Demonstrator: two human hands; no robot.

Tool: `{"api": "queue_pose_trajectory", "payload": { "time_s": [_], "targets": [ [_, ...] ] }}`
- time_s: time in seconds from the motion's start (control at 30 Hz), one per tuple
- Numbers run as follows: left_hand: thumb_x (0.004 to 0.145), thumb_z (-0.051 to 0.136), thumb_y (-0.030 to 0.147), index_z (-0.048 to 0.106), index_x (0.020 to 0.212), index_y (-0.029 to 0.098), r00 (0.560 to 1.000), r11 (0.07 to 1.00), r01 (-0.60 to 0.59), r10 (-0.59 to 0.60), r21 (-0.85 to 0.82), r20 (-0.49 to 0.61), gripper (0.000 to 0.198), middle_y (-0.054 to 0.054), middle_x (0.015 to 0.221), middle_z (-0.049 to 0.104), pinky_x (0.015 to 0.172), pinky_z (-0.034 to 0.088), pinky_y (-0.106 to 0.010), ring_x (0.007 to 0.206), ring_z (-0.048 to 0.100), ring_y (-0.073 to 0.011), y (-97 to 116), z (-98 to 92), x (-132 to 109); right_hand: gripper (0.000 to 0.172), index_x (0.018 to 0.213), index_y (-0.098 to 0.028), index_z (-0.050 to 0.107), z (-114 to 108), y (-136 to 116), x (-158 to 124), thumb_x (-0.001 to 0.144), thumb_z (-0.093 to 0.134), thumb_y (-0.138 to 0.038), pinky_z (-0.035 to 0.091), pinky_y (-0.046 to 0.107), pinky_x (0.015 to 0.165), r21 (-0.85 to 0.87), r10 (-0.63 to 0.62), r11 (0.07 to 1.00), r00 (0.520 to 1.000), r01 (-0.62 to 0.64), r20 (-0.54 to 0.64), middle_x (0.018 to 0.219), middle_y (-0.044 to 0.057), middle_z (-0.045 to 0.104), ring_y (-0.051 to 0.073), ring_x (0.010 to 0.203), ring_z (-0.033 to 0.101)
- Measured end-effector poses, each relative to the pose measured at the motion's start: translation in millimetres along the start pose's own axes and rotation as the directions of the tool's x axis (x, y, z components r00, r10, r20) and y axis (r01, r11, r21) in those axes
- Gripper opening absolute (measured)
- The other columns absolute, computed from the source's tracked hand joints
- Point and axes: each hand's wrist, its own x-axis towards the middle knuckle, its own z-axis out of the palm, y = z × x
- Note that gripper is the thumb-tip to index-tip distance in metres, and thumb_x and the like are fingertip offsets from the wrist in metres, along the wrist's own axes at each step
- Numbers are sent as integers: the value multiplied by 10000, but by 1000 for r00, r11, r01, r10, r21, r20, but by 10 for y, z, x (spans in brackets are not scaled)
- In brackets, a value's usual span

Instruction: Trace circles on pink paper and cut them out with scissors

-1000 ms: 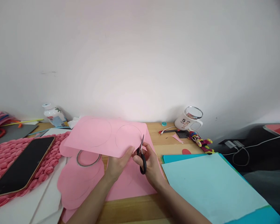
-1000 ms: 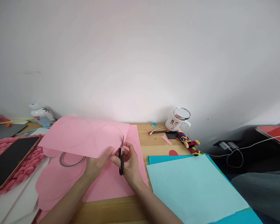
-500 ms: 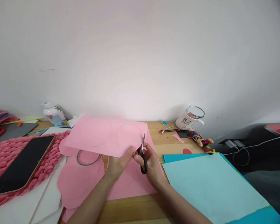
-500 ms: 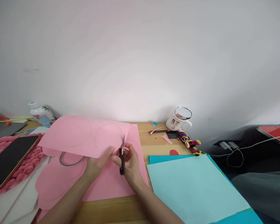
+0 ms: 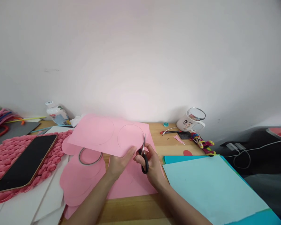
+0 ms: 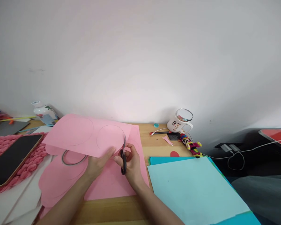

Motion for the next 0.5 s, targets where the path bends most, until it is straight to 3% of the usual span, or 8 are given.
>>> {"api": "queue_pose_trajectory", "payload": {
  "time_s": [0.17, 0.5],
  "targets": [
    [730, 636, 317, 663, 879, 154, 998, 1000, 22, -21, -20, 57, 223, -54, 817, 699, 825, 527, -356, 845, 654, -218, 4, -9, 10, 508, 962, -204, 454, 6, 26, 12, 612, 759, -410, 309, 224, 511, 15, 18, 1000, 1000, -17, -2, 614, -48, 504, 111, 576, 434],
    [730, 646, 293, 627, 1006, 165, 998, 994, 33, -27, -107, 64, 305, -81, 1006, 675, 921, 469, -379, 983, 613, -231, -14, -10, 12, 508, 959, -216, 453, 9, 33, 5, 602, 759, -406, 285, 211, 476, -35, -16, 999, 999, 14, -37, 596, -59, 501, 100, 535, 413]
  ]
}}
